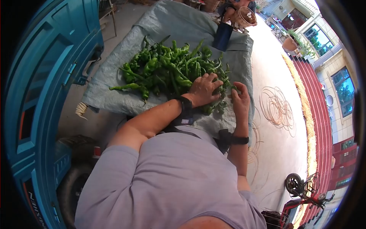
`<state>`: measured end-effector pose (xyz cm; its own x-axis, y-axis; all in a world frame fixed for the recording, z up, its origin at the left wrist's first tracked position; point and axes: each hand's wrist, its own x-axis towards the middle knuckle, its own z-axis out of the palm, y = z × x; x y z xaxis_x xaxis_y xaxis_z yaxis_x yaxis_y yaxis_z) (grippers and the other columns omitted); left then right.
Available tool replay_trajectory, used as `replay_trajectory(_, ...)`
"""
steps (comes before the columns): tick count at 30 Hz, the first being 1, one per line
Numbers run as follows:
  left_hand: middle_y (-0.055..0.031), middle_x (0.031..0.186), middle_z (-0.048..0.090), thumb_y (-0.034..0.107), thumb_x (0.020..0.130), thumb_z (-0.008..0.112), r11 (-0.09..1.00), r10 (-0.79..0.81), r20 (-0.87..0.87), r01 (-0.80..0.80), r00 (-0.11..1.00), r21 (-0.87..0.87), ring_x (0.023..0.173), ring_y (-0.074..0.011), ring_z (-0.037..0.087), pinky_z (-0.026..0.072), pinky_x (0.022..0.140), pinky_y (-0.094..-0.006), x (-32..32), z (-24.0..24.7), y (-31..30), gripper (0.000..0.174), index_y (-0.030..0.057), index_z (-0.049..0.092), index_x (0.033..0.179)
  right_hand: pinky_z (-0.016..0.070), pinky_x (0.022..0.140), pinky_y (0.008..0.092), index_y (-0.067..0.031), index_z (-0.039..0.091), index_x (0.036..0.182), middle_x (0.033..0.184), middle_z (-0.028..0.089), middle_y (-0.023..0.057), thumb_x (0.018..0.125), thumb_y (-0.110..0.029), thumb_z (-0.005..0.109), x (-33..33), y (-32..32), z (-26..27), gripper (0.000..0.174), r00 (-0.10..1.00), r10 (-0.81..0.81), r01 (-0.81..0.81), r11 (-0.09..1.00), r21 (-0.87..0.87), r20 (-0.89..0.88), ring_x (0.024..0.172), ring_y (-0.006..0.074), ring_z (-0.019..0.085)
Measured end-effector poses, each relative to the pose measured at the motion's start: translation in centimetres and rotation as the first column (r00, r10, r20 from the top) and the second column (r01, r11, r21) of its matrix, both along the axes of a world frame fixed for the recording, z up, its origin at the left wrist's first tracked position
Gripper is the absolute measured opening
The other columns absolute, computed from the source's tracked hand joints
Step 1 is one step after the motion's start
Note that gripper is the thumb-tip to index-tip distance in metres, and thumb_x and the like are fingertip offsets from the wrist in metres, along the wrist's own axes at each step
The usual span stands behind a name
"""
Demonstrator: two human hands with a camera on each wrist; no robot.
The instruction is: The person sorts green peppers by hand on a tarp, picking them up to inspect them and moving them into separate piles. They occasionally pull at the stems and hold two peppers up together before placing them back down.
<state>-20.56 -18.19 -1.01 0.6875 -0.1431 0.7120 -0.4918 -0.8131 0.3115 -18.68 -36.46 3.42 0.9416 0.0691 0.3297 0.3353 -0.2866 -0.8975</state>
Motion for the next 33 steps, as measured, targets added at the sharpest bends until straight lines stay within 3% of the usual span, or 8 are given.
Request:
replay_trajectory(4, -0.0028, 0.124, 0.055, 0.035, 0.074, 0.076, 0.999, -0.033, -0.047, 0.035, 0.998, 0.036, 0.103, -0.0263, 0.058, 0.0502, 0.085, -0.0399, 0.0, 0.5, 0.2, 0.049, 0.0152, 0.06, 0.116, 0.0514, 0.076, 0.0328, -0.0093, 0.063, 0.115, 0.1, 0.068, 0.0106, 0.09, -0.02, 0.063, 1.8, -2.4, -0.8, 0.027, 0.991, 0.125, -0.093, 0.893, -0.44, 0.044, 0.086, 0.0186, 0.068)
replay_trajectory(10, -0.0019, 0.123, 0.057, 0.039, 0.074, 0.076, 0.999, -0.016, -0.058, 0.018, 0.998, 0.03, 0.103, -0.0262, 0.058, 0.0503, 0.084, -0.039, 0.1, 0.4, 0.1, 0.048, 0.0148, 0.059, 0.112, 0.0494, 0.088, 0.039, -0.0158, 0.057, 0.125, 0.121, 0.062, 0.0126, 0.087, -0.028, 0.064, 4.1, -0.1, 0.8, 0.04, 0.995, -0.036, 0.092, 0.716, -0.692, 0.095, 0.105, 0.0288, 0.064)
replay_trajectory(13, -0.0024, 0.123, 0.056, 0.038, 0.074, 0.076, 0.999, -0.004, -0.034, 0.005, 0.999, 0.051, 0.102, -0.0261, 0.058, 0.0501, 0.084, -0.039, 0.3, 0.1, 0.1, 0.05, 0.0153, 0.057, 0.114, 0.0479, 0.092, 0.0434, -0.0195, 0.05, 0.133, 0.129, 0.057, 0.0136, 0.085, -0.031, 0.067, 7.3, 1.4, 0.1, 0.052, 0.986, -0.086, 0.162, 0.637, -0.754, 0.139, 0.116, 0.0318, 0.059)
replay_trajectory(17, -0.0026, 0.123, 0.054, 0.037, 0.073, 0.077, 0.999, -0.006, -0.026, 0.007, 1.0, 0.052, 0.102, -0.026, 0.057, 0.0496, 0.083, -0.0401, 0.3, -0.2, 0.2, 0.054, 0.0158, 0.055, 0.117, 0.0462, 0.096, 0.048, -0.0291, 0.046, 0.138, 0.127, 0.057, 0.0148, 0.08, -0.035, 0.071, 14.4, 1.8, -4.9, 0.063, 0.987, -0.076, -0.055, 0.657, -0.752, -0.139, 0.122, 0.0343, 0.055)
replay_trajectory(20, -0.0026, 0.123, 0.054, 0.037, 0.073, 0.077, 0.999, -0.023, -0.016, 0.023, 1.0, 0.03, 0.103, -0.026, 0.057, 0.0492, 0.084, -0.0408, 0.3, -0.3, 0.3, 0.055, 0.0159, 0.054, 0.118, 0.0467, 0.095, 0.0483, -0.0315, 0.045, 0.137, 0.13, 0.056, 0.0146, 0.078, -0.038, 0.074, 11.9, 3.4, -3.2, 0.067, 0.989, -0.128, 0.013, 0.592, -0.806, -0.078, 0.121, 0.0346, 0.055)
replay_trajectory(27, -0.0031, 0.124, 0.054, 0.036, 0.075, 0.076, 0.999, -0.04, -0.021, 0.04, 0.999, 0.004, 0.104, -0.0264, 0.057, 0.0488, 0.085, -0.0411, 0.2, -0.3, 0.4, 0.052, 0.016, 0.055, 0.118, 0.0535, 0.077, 0.0354, -0.0075, 0.066, 0.11, 0.096, 0.067, 0.0143, 0.078, -0.017, 0.069, 12.6, 1.5, -4.1, 0.034, 0.997, -0.069, 0.04, 0.781, -0.623, -0.023, 0.089, 0.0307, 0.067)
replay_trajectory(31, -0.0037, 0.123, 0.055, 0.036, 0.076, 0.075, 0.998, -0.056, -0.011, 0.056, 0.998, -0.002, 0.103, -0.0264, 0.057, 0.049, 0.085, -0.0408, -0.2, 0.1, 0.5, 0.051, 0.0155, 0.056, 0.117, 0.0455, 0.061, 0.0228, -0.0059, 0.067, 0.105, 0.085, 0.064, -0.0005, 0.084, -0.009, 0.065, 10.7, -0.6, -2.1, 0.022, 0.914, 0.144, -0.165, 0.986, -0.025, -0.379, 0.072, 0.01, 0.06)
replay_trajectory(33, -0.004, 0.121, 0.056, 0.036, 0.075, 0.075, 0.997, -0.072, 0.012, 0.073, 0.997, -0.03, 0.102, -0.0264, 0.058, 0.0491, 0.085, -0.0402, -0.1, 0.0, 0.5, 0.05, 0.0153, 0.056, 0.117, 0.0458, 0.061, 0.023, -0.0066, 0.067, 0.105, 0.085, 0.064, -0.0003, 0.084, -0.007, 0.065, 10.5, -1.7, -1.7, 0.021, 0.877, 0.186, -0.153, 0.982, 0.11, -0.444, 0.073, 0.01, 0.06)
